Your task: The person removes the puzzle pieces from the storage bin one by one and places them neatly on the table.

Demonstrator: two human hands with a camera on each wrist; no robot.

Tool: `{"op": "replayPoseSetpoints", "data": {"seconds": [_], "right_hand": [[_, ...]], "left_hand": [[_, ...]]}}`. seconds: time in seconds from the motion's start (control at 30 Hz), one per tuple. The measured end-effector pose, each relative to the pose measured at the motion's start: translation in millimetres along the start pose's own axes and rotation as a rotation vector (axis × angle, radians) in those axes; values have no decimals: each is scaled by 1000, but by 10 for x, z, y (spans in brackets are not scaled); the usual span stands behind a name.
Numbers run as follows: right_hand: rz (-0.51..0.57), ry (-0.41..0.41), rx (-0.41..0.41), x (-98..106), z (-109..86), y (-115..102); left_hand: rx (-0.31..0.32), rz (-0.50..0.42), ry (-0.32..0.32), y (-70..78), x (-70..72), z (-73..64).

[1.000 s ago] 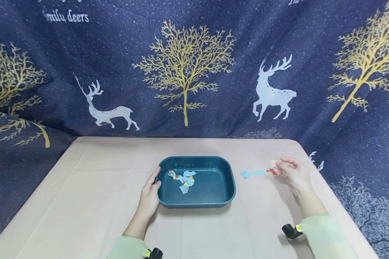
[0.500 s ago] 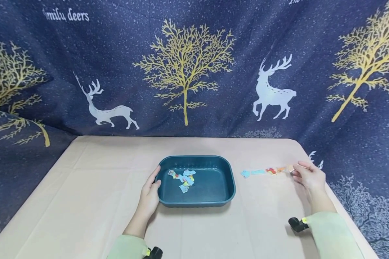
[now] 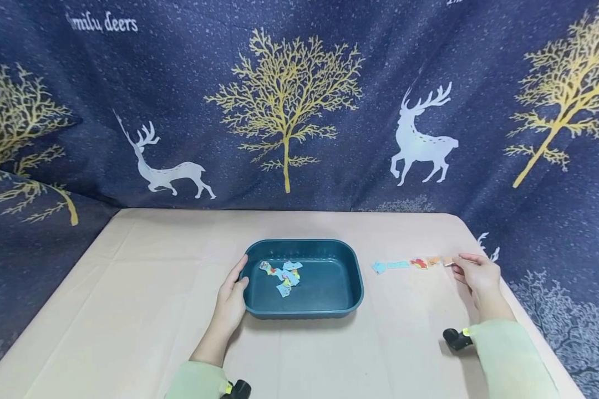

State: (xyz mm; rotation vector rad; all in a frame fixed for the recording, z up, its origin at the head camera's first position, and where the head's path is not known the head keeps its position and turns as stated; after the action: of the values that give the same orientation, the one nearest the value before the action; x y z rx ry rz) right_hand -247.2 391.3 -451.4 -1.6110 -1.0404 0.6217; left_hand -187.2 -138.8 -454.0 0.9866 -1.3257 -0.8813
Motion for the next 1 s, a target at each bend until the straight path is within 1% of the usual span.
{"op": "replayPoseSetpoints", "data": {"seconds": [0.17,0.37,0.5,0.6,0.7,0.83,1.0], "right_hand": [[35,34,-26,-2,-11,-10],[13,97,-50,25,-45,1],[-27,106,-38,40,-40,2],[-95,96,16,21,-44,-7],[-194,79,84,-34,-81,-42],[-260,19,163,-166,-183,-109],[-318,-66,299,-378,-350,-203]], "left_hand": [[5,-2,3,-1,6,-6],[9,-5,4,7,9,-9],[7,-5,4,5,5,-5],[4,-5,4,4,1,-2],[1,-7,5,3,-1,2],[-2,-4,9,-10,0,10],[-2,7,17,-25,4,10]]}}
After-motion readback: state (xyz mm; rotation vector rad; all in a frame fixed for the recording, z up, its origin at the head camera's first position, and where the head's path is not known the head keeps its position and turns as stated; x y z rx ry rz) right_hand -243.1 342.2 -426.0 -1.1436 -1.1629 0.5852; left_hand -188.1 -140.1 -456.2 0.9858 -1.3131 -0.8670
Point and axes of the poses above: each hand's wrist, its own z-axis towards the middle knuckle, its own x-axis out of the back of the hand, y = z × x, the point moved 3 cm from there along z, towards the middle knuckle, and after that the axes turned 8 degrees about z, right-handed, at the moved point
